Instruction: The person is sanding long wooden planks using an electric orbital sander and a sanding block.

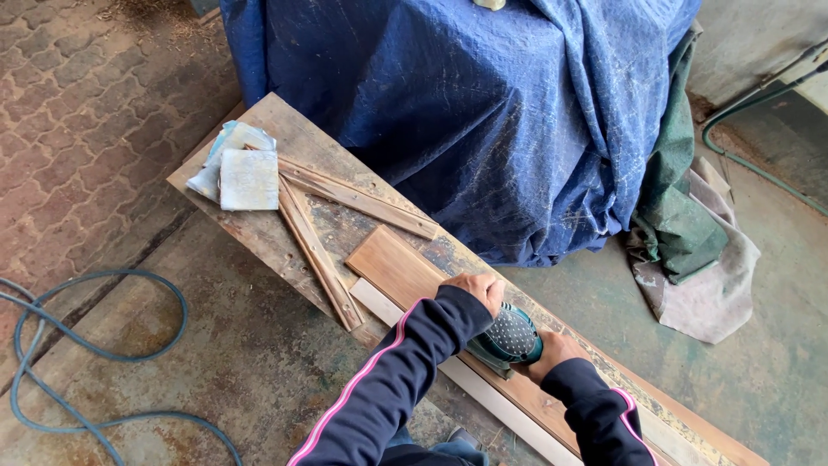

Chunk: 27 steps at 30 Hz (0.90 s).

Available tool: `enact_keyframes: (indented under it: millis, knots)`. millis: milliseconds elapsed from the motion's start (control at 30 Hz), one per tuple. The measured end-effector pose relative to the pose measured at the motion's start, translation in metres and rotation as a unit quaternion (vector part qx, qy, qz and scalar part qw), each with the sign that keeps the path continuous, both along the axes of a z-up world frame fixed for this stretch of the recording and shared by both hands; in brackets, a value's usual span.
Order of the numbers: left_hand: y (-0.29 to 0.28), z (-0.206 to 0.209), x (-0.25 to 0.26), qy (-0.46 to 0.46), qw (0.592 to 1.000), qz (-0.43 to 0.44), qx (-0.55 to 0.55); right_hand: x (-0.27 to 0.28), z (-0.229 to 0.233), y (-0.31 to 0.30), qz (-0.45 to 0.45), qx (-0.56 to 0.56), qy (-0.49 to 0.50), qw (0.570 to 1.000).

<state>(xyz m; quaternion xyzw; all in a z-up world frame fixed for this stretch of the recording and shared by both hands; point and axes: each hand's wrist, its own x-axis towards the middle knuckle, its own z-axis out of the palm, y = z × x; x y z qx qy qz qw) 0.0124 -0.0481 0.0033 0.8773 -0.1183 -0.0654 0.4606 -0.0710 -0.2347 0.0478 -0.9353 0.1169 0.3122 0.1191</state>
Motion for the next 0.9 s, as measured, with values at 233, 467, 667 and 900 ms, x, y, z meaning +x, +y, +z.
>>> enact_keyframes:
  millis: [233, 467, 667, 900]
  knots:
    - [0.028, -0.001, 0.028, 0.005, 1.000, -0.008, 0.005, 0.022, -0.009, 0.023, 0.003, 0.011, -0.017, 1.000]
    - [0.045, -0.009, 0.050, -0.003, 1.000, -0.011, 0.005, 0.041, -0.010, 0.042, 0.001, 0.039, -0.028, 0.999]
    - [0.073, -0.011, 0.070, -0.013, 1.000, -0.003, 0.016, 0.064, 0.000, 0.074, 0.008, 0.023, -0.019, 1.000]
    - [0.117, -0.005, 0.096, -0.020, 1.000, 0.002, 0.010, 0.094, 0.016, 0.117, 0.027, 0.046, -0.023, 0.998]
